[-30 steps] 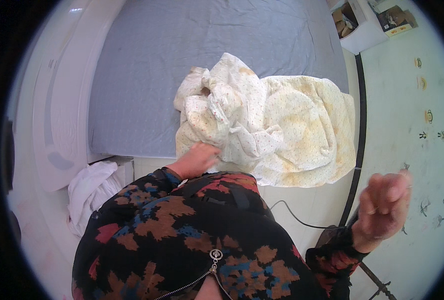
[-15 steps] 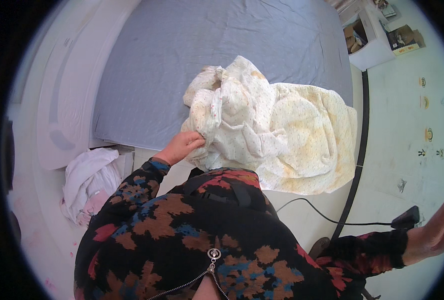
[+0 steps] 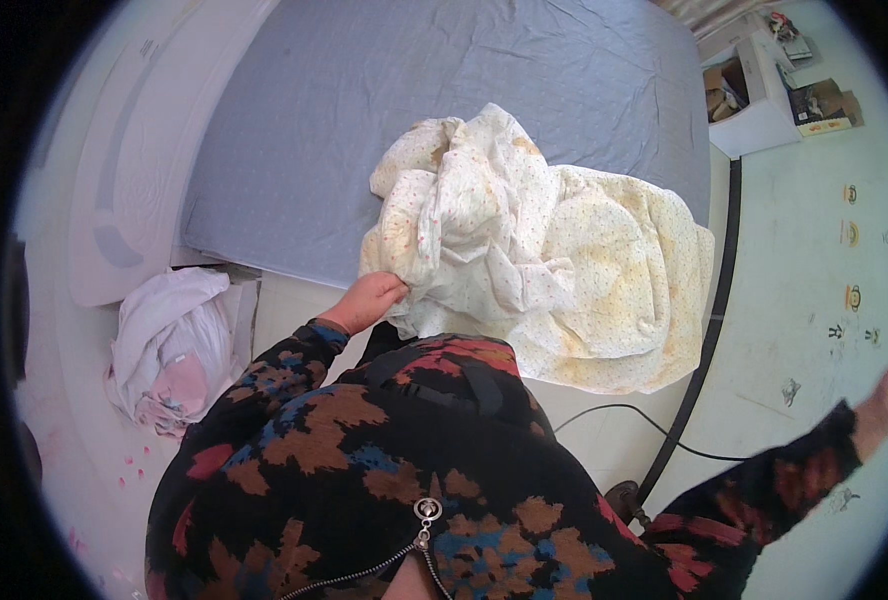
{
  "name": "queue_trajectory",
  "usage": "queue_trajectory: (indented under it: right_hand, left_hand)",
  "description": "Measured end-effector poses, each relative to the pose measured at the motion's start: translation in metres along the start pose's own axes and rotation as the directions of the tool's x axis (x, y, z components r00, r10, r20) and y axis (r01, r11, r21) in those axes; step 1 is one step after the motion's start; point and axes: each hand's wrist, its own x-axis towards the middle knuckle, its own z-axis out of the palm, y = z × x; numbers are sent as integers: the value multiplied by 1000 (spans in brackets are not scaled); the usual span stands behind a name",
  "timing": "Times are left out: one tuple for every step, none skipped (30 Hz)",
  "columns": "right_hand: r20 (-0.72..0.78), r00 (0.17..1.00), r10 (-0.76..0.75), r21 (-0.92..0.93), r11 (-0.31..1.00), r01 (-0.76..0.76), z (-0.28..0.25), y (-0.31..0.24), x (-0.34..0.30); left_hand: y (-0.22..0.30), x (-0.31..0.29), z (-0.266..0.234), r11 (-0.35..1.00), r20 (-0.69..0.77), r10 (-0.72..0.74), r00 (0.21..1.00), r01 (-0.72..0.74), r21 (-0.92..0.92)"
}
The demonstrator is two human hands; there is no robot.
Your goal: The person folds a large white patterned cloth on a bed. They repeatedly smooth, lift, and fold sections of the fabric, adjusting the edges and creases by hand.
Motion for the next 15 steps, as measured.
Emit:
queue_trajectory:
  right_hand:
    - [64, 997, 31, -88, 996, -25, 17, 26, -12]
    - [101, 994, 50, -150, 988, -35, 39, 58, -34]
    - [261, 949, 177, -307, 947, -93, 64, 92, -65]
    - [525, 812, 254, -441, 898, 4, 89, 128, -109]
    - [600, 726, 336, -577, 810, 103, 120, 166, -155]
    - [671, 592, 447, -528, 848, -43, 148, 198, -205]
    - [795, 375, 477, -447, 879, -169, 176, 228, -253]
    - [889, 227, 399, -428, 899, 96, 203, 254, -298]
    - [904, 152, 401, -407, 913, 10, 219, 269, -346]
    - [913, 141, 383, -394, 917, 60, 237, 283, -385]
    - [910, 128, 394, -404, 913, 60, 254, 295, -415]
    - [857, 94, 507, -512, 858, 39, 268, 306, -435]
    - [865, 41, 500, -497, 865, -72, 275, 313, -450]
    - [832, -34, 554, -553, 820, -150, 282, 319, -464]
    - [792, -111, 601, -609, 762, -219, 287, 324, -476]
  left_hand:
    - [0, 0, 1, 1000, -19, 3, 1000, -2, 23]
    - [-1, 0, 2, 998, -36, -8, 999, 10, 59]
    - [-1, -1, 3, 999, -43, -5, 999, 7, 48]
    - [-2, -1, 4, 999, -50, -10, 999, 12, 47]
    - [-2, -2, 5, 998, -48, -30, 998, 33, 54]
    - [-3, -2, 7, 998, -70, 15, 997, -12, 54]
    - [-3, -2, 9, 997, -84, 46, 995, -41, 63]
    - [-3, -1, 10, 994, -98, 84, 992, -76, 84]
    - [-3, -1, 12, 995, -103, 67, 992, -60, 74]
    - [-2, -1, 14, 996, -105, 53, 993, -45, 72]
    - [-2, -1, 15, 996, -102, 24, 995, -15, 87]
    - [-1, -1, 16, 997, -121, 58, 991, -51, 65]
    - [-1, -1, 16, 995, -142, 81, 987, -73, 62]
    - [-1, 0, 16, 993, -160, 108, 981, -100, 60]
    - [-2, 0, 15, 994, -137, 99, 986, -90, 66]
